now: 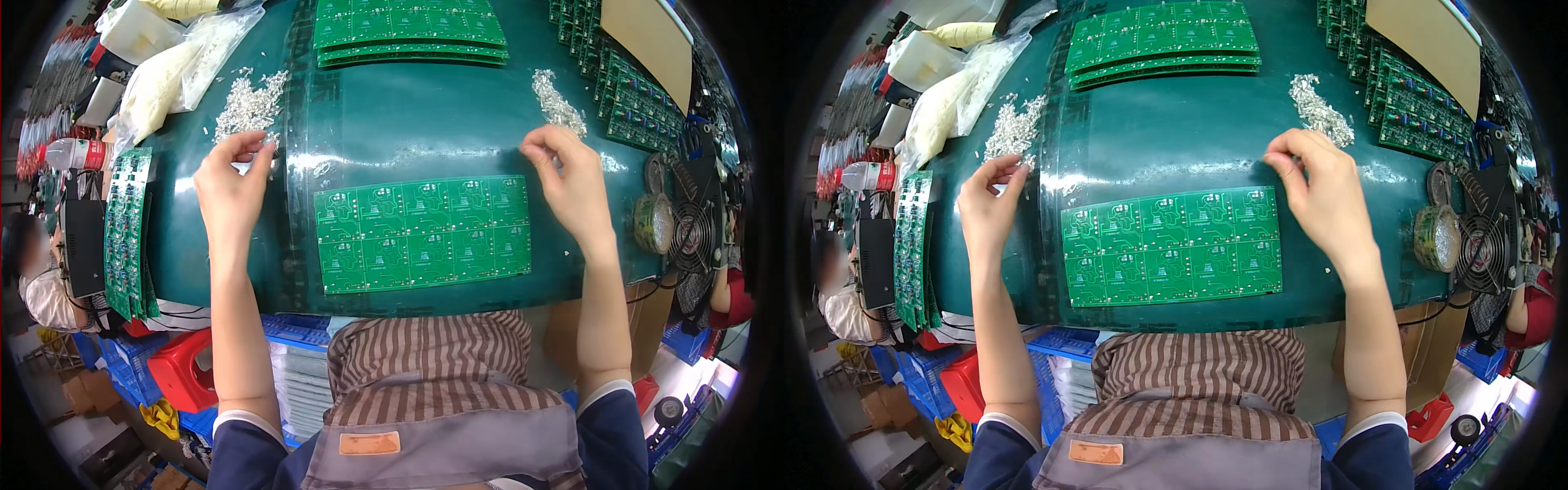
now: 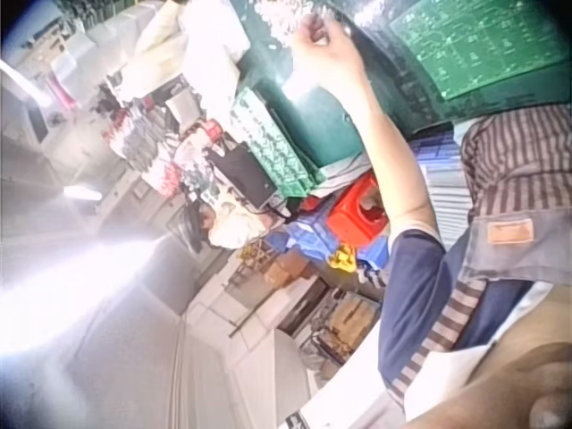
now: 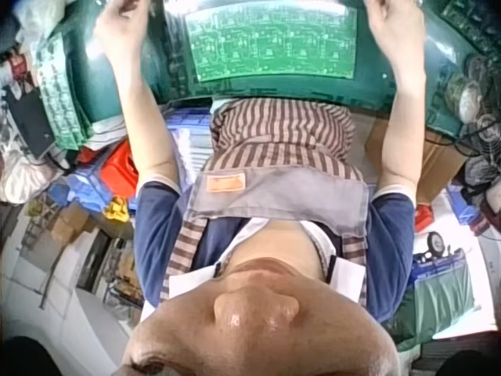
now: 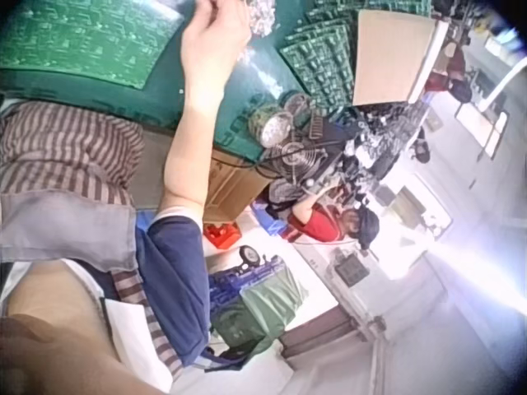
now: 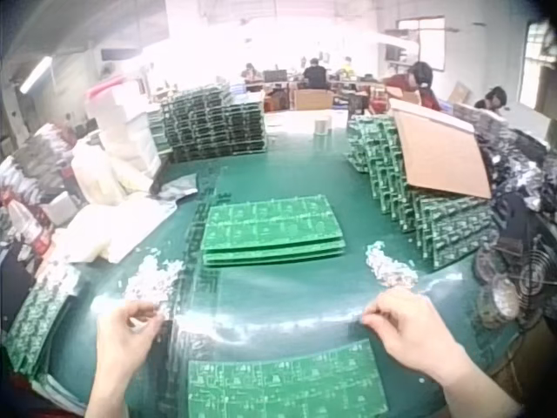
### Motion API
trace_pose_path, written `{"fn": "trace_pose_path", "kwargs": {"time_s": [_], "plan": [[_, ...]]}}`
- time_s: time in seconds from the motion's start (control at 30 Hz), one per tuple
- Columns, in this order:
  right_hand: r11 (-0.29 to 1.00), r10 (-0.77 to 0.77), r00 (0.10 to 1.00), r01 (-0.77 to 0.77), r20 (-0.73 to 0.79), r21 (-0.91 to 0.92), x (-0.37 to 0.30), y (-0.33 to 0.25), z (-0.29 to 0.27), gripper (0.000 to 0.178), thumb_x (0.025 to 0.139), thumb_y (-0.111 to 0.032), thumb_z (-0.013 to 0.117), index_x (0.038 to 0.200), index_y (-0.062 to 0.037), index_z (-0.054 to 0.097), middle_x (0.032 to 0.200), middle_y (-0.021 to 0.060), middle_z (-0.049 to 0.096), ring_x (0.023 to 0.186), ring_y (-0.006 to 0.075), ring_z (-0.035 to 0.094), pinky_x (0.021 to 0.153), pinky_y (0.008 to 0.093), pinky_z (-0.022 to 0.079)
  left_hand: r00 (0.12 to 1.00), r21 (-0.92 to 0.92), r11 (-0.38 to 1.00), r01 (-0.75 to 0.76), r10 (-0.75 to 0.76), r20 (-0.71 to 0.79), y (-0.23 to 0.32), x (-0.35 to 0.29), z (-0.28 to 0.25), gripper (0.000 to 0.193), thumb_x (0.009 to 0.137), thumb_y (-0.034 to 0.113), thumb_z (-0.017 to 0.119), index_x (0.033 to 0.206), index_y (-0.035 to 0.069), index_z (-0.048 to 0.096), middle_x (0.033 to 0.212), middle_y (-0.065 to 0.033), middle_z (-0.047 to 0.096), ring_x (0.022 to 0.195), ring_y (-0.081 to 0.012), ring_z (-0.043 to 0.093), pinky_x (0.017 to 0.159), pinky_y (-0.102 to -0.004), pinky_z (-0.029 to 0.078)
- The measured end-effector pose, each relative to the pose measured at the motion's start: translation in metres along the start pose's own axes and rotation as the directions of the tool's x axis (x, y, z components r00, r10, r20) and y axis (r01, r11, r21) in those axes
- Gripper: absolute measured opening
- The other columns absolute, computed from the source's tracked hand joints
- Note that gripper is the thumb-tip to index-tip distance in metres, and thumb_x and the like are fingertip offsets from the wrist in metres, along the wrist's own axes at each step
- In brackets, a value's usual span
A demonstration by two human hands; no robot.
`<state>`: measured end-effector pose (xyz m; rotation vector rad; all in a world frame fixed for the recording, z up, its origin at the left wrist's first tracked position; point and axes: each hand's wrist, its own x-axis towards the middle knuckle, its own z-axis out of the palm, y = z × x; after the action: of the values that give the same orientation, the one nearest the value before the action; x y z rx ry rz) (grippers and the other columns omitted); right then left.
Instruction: The person inserts electronic components into circuit boards by hand and stacks the assembled circuit boards onto a pile on the workbench.
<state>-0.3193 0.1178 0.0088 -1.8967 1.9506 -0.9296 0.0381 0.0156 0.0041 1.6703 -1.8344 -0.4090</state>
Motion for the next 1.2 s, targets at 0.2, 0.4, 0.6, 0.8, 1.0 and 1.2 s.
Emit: {"fn": "trace_pose_path", "kwargs": {"time_s": [0.2, 0.4, 0.6, 0.8, 1.0, 1.2], "plan": [[0.917, 0.055, 0.996, -0.079, 0.073, 0.391, -0.007, -0.031, 0.024, 0.011, 0.091, -0.005, 0.067, 0.098, -0.0021, 0.074, 0.087, 0.0079, 0.070, 0.078, 0.0146, 0.066, 0.070, 0.0274, 0.050, 0.998, 0.050, 0.998, 0.023, -0.026, 0.059, -0.003, 0.020, 0.008, 0.021, 0.083, 0.015, 0.077, 0.099, 0.002, 0.076, 0.081, -0.0095, 0.074, 0.070, -0.0130, 0.067, 0.068, -0.0287, 0.054], [0.846, 0.062, 0.991, -0.117, 0.122, 0.520, -0.008, -0.047, 0.045, 0.010, 0.090, -0.005, 0.067, 0.097, -0.0029, 0.074, 0.085, 0.0062, 0.072, 0.074, 0.0122, 0.063, 0.068, 0.0264, 0.049, 0.977, 0.146, 0.974, -0.175, 0.154, 0.144, 0.000, 0.025, 0.005, 0.015, 0.082, 0.011, 0.070, 0.093, 0.000, 0.073, 0.081, -0.0091, 0.073, 0.073, -0.0158, 0.067, 0.073, -0.0307, 0.053], [0.890, 0.087, 0.977, -0.163, 0.193, 0.426, -0.010, -0.047, 0.045, 0.009, 0.088, -0.007, 0.071, 0.096, -0.0042, 0.072, 0.083, 0.0055, 0.073, 0.069, 0.0097, 0.061, 0.065, 0.0256, 0.049, 0.963, 0.211, 0.946, -0.245, 0.212, 0.167, -0.006, 0.030, 0.010, 0.013, 0.080, 0.013, 0.070, 0.090, 0.004, 0.072, 0.082, -0.0082, 0.071, 0.078, -0.0233, 0.067, 0.083, -0.0399, 0.046], [0.949, 0.028, 0.994, -0.061, 0.110, 0.310, -0.008, -0.060, 0.053, 0.006, 0.088, -0.007, 0.071, 0.093, -0.0036, 0.070, 0.082, 0.0085, 0.070, 0.073, 0.0200, 0.065, 0.066, 0.0322, 0.052, 0.967, 0.138, 0.959, -0.248, 0.235, 0.103, -0.002, 0.028, 0.010, 0.015, 0.081, 0.014, 0.069, 0.092, 0.004, 0.073, 0.085, -0.0090, 0.073, 0.081, -0.0226, 0.070, 0.083, -0.0379, 0.050], [0.960, -0.035, 0.996, 0.012, 0.077, 0.279, -0.012, -0.058, 0.062, 0.005, 0.086, -0.003, 0.070, 0.091, -0.0034, 0.070, 0.083, 0.0092, 0.069, 0.081, 0.0245, 0.065, 0.071, 0.0348, 0.052, 0.984, 0.102, 0.979, -0.176, 0.176, 0.009, 0.001, 0.025, 0.002, 0.017, 0.083, 0.015, 0.069, 0.096, 0.004, 0.074, 0.085, -0.0097, 0.075, 0.082, -0.0196, 0.074, 0.077, -0.0305, 0.055], [0.954, 0.005, 0.998, -0.025, 0.066, 0.300, -0.013, -0.056, 0.065, 0.005, 0.085, -0.002, 0.071, 0.089, -0.0036, 0.071, 0.083, 0.0093, 0.070, 0.080, 0.0242, 0.064, 0.071, 0.0347, 0.051, 0.992, 0.137, 0.984, -0.116, 0.122, -0.041, -0.006, 0.025, -0.006, 0.019, 0.084, 0.019, 0.069, 0.098, 0.008, 0.076, 0.087, -0.0083, 0.076, 0.083, -0.0190, 0.074, 0.077, -0.0295, 0.055]]}}
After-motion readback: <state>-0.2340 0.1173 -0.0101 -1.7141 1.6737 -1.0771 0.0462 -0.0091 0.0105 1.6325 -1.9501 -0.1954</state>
